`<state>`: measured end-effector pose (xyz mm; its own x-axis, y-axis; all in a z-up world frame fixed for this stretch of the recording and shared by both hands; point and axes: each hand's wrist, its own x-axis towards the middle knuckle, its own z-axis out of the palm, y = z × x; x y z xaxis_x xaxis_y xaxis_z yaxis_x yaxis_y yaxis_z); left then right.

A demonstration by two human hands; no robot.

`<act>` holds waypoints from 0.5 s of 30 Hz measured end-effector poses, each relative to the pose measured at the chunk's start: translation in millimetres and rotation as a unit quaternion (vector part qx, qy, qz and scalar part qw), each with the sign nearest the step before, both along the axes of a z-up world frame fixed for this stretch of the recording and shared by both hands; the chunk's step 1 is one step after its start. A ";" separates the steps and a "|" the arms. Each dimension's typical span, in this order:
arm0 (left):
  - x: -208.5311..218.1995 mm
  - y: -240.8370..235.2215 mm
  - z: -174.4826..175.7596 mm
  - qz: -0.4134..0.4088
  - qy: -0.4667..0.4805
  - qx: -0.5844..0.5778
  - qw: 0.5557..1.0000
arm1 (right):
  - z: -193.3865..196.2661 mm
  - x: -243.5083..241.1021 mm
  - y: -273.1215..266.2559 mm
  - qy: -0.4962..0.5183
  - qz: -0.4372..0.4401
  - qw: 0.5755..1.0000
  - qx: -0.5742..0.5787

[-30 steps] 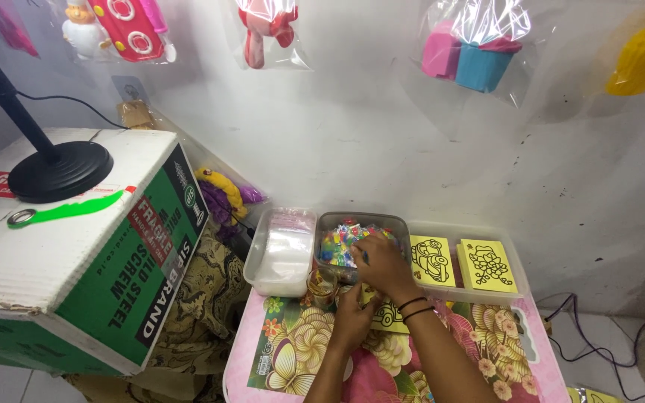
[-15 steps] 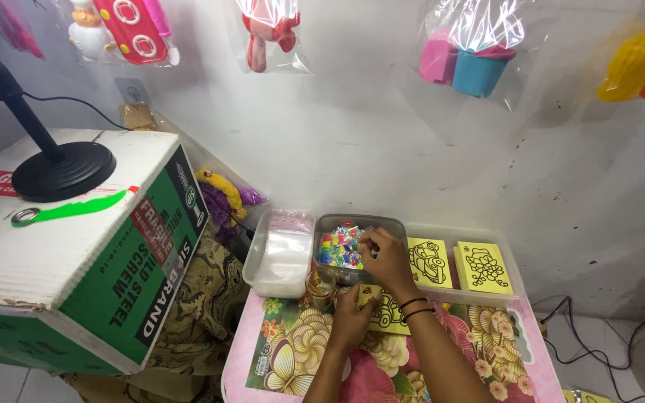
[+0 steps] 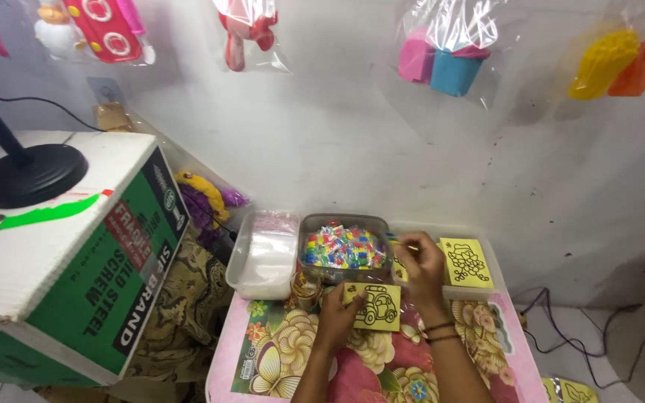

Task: The person sits on the floor and places small, colorful plastic beads into clear plastic bags containing yellow cards with printed designs. They seal the bags and arrange the finished packages on the floor.

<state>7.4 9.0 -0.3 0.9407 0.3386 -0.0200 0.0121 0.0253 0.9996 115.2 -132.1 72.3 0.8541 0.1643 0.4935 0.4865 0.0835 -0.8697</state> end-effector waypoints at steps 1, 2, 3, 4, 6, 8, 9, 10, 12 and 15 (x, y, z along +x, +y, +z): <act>1.2 -0.1 -0.6 -0.003 0.001 -0.001 1.000 | -5.1 -3.9 -13.3 0.001 -0.003 1.000 -0.001; 2.5 -0.4 -1.3 0.006 -0.001 0.006 1.000 | -10.3 -7.9 -26.6 0.006 -0.043 0.999 -0.009; 2.4 -0.9 -2.9 0.015 -0.002 0.012 1.000 | -16.3 -13.6 -40.3 0.012 -0.084 0.996 -0.018; 1.8 -0.9 -3.0 0.011 0.000 0.010 1.000 | -30.3 -16.6 -53.2 0.014 -0.088 0.996 -0.019; 3.7 -0.8 -1.3 0.014 0.018 0.015 1.000 | -56.4 -20.3 -79.0 0.000 -0.122 0.992 0.012; 4.4 -0.9 -7.9 0.007 0.007 0.010 1.000 | -70.2 -32.1 -97.6 0.000 -0.141 0.990 0.020; 5.4 -1.1 -10.8 0.006 -0.007 0.008 1.000 | -77.2 -37.6 -106.8 -0.001 -0.154 0.988 0.032; 5.6 -1.3 -11.6 0.001 -0.003 0.007 1.000 | -77.5 -39.7 -112.7 0.003 -0.159 0.987 0.030; 8.0 -1.0 -13.5 0.009 -0.004 0.017 1.000 | -78.6 -43.5 -123.8 -0.002 -0.217 0.976 -0.036; 9.7 -1.1 -17.3 0.005 -0.008 0.007 1.000 | -76.3 -42.9 -127.2 0.009 -0.225 0.972 -0.066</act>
